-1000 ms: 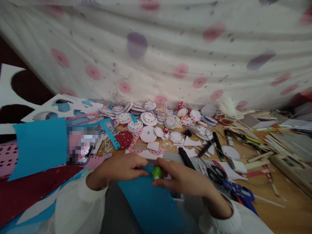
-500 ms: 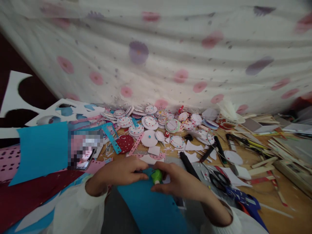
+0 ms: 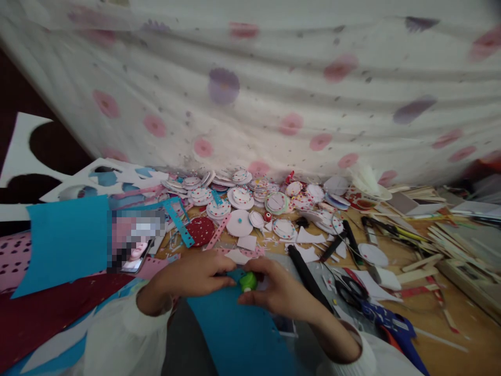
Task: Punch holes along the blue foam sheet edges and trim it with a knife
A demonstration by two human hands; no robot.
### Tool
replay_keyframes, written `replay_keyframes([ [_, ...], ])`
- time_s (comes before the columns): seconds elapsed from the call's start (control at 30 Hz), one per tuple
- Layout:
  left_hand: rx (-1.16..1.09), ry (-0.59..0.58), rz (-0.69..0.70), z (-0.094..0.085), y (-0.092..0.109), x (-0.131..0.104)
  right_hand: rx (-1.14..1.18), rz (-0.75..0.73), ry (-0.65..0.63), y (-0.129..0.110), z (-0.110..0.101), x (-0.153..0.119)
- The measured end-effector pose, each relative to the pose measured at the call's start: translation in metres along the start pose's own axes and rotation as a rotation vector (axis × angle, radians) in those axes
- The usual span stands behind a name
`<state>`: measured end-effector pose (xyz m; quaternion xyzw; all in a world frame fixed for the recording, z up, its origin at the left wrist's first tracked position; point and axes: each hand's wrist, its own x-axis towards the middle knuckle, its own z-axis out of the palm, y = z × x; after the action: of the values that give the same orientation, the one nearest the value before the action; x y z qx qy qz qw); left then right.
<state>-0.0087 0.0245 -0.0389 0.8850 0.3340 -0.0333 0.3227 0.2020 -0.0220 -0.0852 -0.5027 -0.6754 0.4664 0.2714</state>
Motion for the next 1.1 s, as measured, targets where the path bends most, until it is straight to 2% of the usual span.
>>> replay_keyframes([
  [0.17,-0.001,-0.015,-0.001,-0.002,0.001,0.001,-0.051,-0.071,0.014,0.003,0.002,-0.001],
  [0.53,0.006,-0.027,0.000,-0.002,0.002,0.003,-0.086,-0.125,0.073,0.007,0.011,-0.002],
  [0.7,-0.034,-0.005,-0.080,-0.005,0.005,-0.005,-0.122,-0.158,0.099,0.007,0.011,0.000],
  [0.93,-0.099,0.053,-0.105,0.000,0.022,0.004,-0.157,-0.217,0.046,-0.001,0.012,0.000],
  [1.1,-0.068,0.061,-0.055,0.006,0.023,0.011,-0.162,-0.221,0.008,-0.007,0.013,0.002],
])
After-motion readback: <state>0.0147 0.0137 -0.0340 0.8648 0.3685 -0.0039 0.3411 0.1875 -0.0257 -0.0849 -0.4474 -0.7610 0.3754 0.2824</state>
